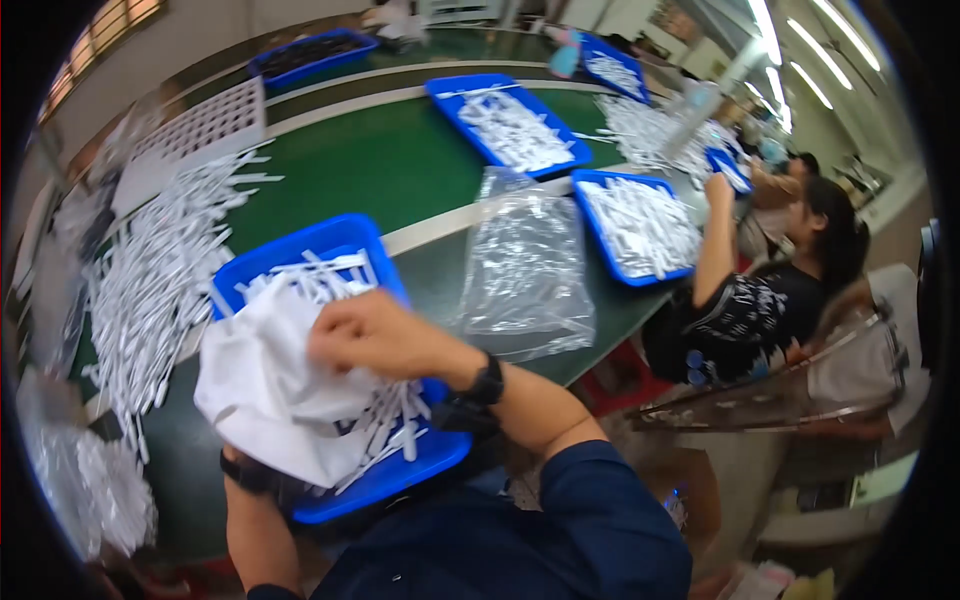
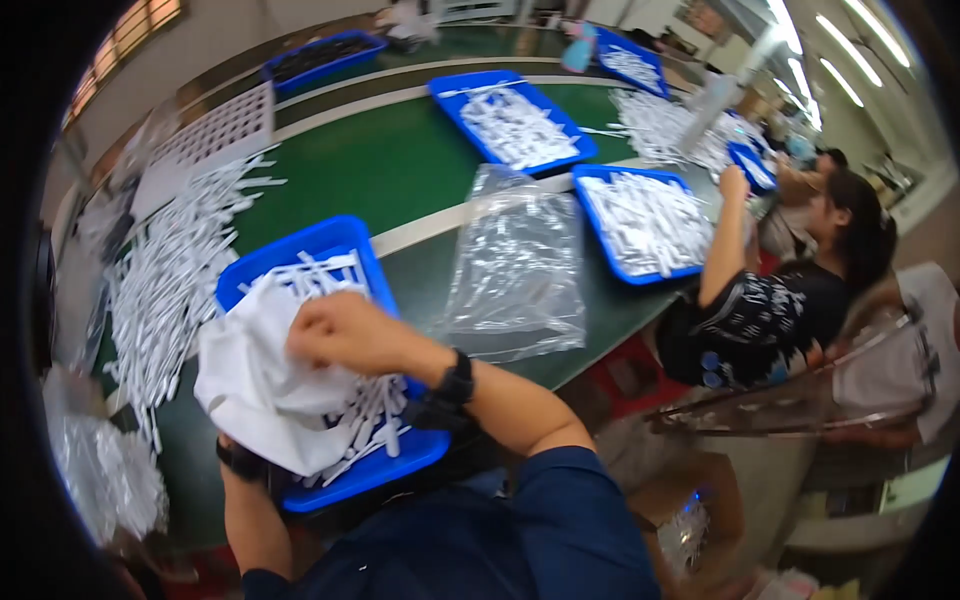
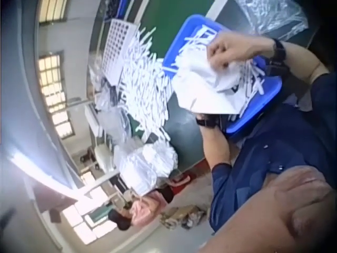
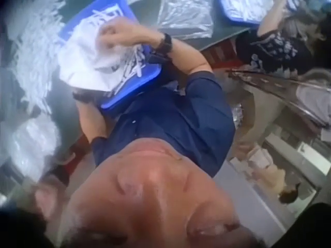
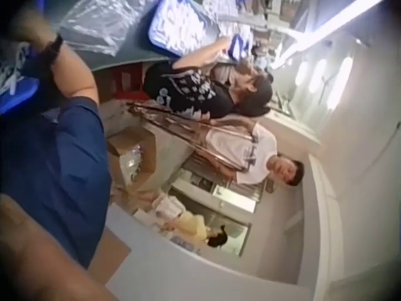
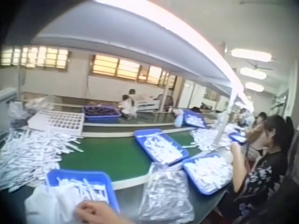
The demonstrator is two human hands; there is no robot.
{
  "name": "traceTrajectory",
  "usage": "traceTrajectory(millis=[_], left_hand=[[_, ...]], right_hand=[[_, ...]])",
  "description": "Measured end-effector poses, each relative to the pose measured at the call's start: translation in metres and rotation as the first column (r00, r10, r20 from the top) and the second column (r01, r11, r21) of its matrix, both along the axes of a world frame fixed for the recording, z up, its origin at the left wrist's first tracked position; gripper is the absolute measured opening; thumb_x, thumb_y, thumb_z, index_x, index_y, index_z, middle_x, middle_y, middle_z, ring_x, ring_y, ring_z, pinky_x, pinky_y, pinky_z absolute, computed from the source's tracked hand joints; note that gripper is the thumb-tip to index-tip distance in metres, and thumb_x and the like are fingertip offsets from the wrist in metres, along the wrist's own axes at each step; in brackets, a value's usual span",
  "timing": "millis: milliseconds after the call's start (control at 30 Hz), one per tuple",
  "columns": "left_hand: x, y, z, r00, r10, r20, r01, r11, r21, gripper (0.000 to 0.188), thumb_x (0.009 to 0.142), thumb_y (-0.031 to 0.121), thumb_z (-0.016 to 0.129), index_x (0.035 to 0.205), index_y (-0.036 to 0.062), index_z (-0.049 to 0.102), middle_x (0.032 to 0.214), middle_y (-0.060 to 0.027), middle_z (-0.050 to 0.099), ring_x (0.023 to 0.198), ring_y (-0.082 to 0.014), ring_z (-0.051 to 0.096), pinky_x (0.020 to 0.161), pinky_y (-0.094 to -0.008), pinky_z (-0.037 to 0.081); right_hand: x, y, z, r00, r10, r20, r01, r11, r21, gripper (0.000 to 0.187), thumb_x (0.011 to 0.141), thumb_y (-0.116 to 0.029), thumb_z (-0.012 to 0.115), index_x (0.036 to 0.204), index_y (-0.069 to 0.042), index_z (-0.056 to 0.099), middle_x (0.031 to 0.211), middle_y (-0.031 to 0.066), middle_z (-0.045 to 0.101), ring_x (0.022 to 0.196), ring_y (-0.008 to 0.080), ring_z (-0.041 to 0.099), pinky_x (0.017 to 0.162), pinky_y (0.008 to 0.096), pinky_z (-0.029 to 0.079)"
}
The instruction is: The person picks up a white plastic stick from a blue tray, wipes it with a cloth, and places it back into the tray, repeating the process for multiple sticks.
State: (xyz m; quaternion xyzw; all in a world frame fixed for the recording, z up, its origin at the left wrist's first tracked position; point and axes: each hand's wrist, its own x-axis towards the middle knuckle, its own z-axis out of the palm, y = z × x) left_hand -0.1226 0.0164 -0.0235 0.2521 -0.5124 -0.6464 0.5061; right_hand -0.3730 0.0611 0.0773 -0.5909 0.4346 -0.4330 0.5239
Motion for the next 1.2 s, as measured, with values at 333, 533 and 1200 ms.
traceTrajectory(millis=[333, 533, 1200], left_hand=[[-0.031, 0.024, 0.074, 0.963, -0.214, 0.166, 0.211, 0.977, 0.035, 0.05, 0.09, 0.016, 0.063, 0.134, 0.0001, 0.045, 0.122, -0.0135, 0.058, 0.11, -0.0245, 0.058, 0.095, -0.0379, 0.049], [-0.015, 0.006, 0.014, 0.992, -0.114, -0.063, 0.127, 0.945, 0.302, 0.045, 0.091, 0.012, 0.064, 0.132, 0.0018, 0.047, 0.12, -0.0117, 0.059, 0.107, -0.0203, 0.058, 0.095, -0.0361, 0.05], [-0.013, 0.0, 0.031, 0.953, -0.094, -0.288, 0.21, 0.89, 0.405, 0.044, 0.091, 0.011, 0.065, 0.132, 0.0039, 0.049, 0.119, -0.0101, 0.06, 0.104, -0.0189, 0.061, 0.088, -0.0315, 0.054]], right_hand=[[0.024, 0.004, 0.002, 0.958, 0.211, 0.196, -0.231, 0.969, 0.088, 0.035, 0.079, -0.01, 0.066, 0.112, 0.003, 0.063, 0.078, -0.0025, 0.063, 0.065, 0.0033, 0.052, 0.054, 0.0227, 0.042], [0.035, 0.007, -0.009, 0.999, 0.024, 0.043, -0.031, 0.986, 0.164, 0.032, 0.082, -0.008, 0.069, 0.11, 0.003, 0.062, 0.072, -0.0032, 0.059, 0.061, 0.0034, 0.051, 0.054, 0.0217, 0.04], [0.037, 0.015, 0.014, 0.93, -0.002, -0.368, 0.002, 1.0, 0.0, 0.023, 0.088, -0.013, 0.067, 0.105, 0.002, 0.064, 0.073, 0.0064, 0.066, 0.064, 0.0081, 0.056, 0.057, 0.0245, 0.044]])
